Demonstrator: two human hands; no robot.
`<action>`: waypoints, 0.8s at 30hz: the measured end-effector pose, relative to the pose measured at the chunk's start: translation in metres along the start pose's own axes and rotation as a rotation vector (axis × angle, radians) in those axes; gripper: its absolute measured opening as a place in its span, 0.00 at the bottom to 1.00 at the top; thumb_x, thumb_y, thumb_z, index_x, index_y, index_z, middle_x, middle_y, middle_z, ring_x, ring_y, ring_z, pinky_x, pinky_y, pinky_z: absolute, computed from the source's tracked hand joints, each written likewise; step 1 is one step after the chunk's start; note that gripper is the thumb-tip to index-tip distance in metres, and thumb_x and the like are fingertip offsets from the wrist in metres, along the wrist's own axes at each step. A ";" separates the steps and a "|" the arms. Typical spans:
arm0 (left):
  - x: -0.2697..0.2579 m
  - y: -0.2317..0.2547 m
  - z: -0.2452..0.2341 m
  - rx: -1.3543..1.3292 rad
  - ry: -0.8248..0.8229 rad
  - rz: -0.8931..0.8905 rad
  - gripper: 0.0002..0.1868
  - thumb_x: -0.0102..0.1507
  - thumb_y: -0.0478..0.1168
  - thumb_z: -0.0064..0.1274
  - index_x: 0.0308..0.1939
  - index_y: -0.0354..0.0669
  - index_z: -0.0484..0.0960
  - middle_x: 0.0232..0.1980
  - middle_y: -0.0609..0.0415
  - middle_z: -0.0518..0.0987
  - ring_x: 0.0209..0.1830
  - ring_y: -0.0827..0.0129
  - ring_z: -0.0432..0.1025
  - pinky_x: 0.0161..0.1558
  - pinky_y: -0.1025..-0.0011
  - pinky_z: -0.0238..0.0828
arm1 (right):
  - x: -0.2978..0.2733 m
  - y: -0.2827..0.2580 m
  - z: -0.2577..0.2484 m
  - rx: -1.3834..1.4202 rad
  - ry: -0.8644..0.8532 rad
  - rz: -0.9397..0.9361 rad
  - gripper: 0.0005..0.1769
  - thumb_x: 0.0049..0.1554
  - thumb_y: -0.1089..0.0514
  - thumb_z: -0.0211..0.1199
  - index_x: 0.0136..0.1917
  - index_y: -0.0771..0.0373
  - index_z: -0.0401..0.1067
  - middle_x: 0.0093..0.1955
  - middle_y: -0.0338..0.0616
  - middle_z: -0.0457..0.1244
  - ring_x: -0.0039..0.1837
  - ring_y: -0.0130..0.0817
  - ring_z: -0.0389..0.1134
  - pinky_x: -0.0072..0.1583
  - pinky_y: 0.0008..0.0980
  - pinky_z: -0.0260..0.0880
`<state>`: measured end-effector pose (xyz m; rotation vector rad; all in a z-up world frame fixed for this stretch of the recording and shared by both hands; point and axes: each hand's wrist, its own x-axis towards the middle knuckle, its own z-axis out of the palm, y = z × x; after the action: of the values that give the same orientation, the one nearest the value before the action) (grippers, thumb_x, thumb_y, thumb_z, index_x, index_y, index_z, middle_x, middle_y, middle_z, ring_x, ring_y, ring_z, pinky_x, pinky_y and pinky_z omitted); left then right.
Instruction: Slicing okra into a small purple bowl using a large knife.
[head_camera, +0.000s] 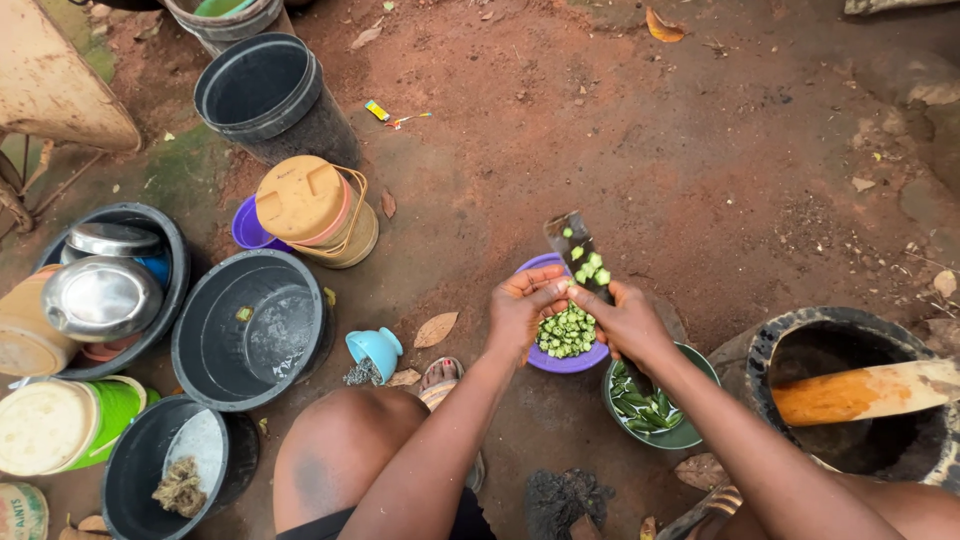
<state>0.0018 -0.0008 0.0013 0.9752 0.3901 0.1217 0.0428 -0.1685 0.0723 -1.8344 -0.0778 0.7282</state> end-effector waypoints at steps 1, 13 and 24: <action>-0.001 0.001 0.000 -0.001 0.001 -0.001 0.16 0.62 0.30 0.60 0.54 0.30 0.81 0.46 0.49 0.84 0.39 0.72 0.79 0.42 0.76 0.80 | 0.000 -0.001 -0.001 -0.001 -0.001 0.001 0.24 0.57 0.37 0.63 0.46 0.62 0.74 0.23 0.34 0.57 0.22 0.23 0.54 0.24 0.26 0.51; 0.005 -0.009 0.000 0.006 -0.044 0.008 0.17 0.63 0.32 0.60 0.55 0.29 0.81 0.45 0.49 0.85 0.36 0.73 0.78 0.41 0.77 0.78 | 0.003 0.009 -0.002 0.129 -0.105 0.006 0.28 0.58 0.34 0.60 0.46 0.64 0.69 0.23 0.35 0.55 0.22 0.23 0.52 0.23 0.27 0.50; -0.012 -0.049 -0.008 0.108 0.292 -0.070 0.26 0.66 0.48 0.55 0.64 0.41 0.72 0.54 0.56 0.80 0.49 0.70 0.77 0.44 0.72 0.79 | 0.018 0.012 -0.011 -0.166 -0.047 -0.016 0.22 0.52 0.43 0.68 0.48 0.63 0.70 0.25 0.40 0.61 0.24 0.30 0.60 0.27 0.34 0.61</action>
<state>-0.0155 -0.0253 -0.0397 1.0522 0.7036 0.1819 0.0598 -0.1755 0.0555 -1.9725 -0.1884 0.7727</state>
